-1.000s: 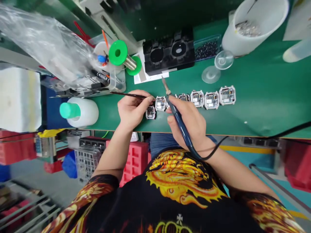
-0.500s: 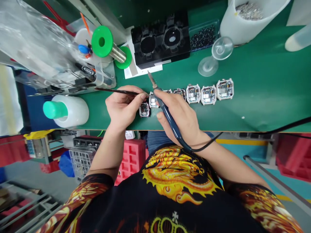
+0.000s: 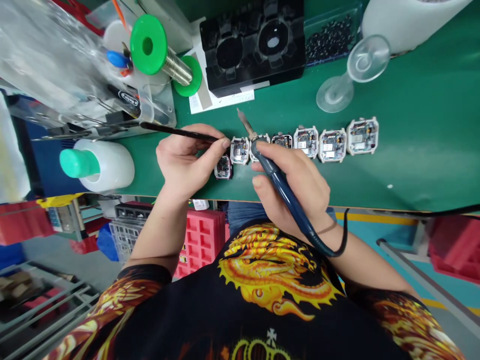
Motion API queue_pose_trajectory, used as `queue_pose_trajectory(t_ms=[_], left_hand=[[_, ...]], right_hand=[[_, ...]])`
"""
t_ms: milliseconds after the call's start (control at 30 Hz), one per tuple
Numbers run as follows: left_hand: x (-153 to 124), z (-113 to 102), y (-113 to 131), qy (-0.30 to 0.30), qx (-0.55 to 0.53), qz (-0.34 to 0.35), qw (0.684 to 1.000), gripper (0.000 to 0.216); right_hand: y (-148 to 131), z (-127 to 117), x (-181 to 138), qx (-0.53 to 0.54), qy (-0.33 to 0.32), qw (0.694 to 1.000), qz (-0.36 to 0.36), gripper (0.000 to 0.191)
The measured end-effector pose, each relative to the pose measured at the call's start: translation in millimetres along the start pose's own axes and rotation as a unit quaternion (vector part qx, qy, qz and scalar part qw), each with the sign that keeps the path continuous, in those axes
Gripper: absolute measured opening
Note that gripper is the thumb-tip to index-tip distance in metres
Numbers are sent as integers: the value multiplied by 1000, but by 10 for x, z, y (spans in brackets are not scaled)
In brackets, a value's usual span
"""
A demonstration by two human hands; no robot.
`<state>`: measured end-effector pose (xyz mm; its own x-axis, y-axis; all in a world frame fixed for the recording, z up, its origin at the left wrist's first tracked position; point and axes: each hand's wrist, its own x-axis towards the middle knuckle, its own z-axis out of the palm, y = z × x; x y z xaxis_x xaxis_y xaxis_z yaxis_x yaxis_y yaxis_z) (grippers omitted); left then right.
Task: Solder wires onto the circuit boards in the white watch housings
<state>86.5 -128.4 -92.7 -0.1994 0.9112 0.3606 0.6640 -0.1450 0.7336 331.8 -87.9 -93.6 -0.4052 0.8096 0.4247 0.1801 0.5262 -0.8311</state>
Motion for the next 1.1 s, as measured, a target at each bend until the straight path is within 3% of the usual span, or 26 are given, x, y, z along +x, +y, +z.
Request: queue_pose_trajectory(t_ms=[233, 800, 967, 1100], left_hand=[[46, -2, 95, -6, 9, -17, 1000, 5], [101, -36, 202, -43, 64, 7, 997, 10], [97, -22, 205, -30, 68, 8, 997, 9], [97, -15, 192, -23, 69, 11, 997, 12]], right_hand=[[-11, -32, -6, -12, 19, 1000, -13, 37], [-93, -79, 20, -38, -38, 999, -1, 28], [-88, -92, 30, -55, -72, 996, 7, 28], [-81, -84, 26, -67, -61, 996, -3, 28]])
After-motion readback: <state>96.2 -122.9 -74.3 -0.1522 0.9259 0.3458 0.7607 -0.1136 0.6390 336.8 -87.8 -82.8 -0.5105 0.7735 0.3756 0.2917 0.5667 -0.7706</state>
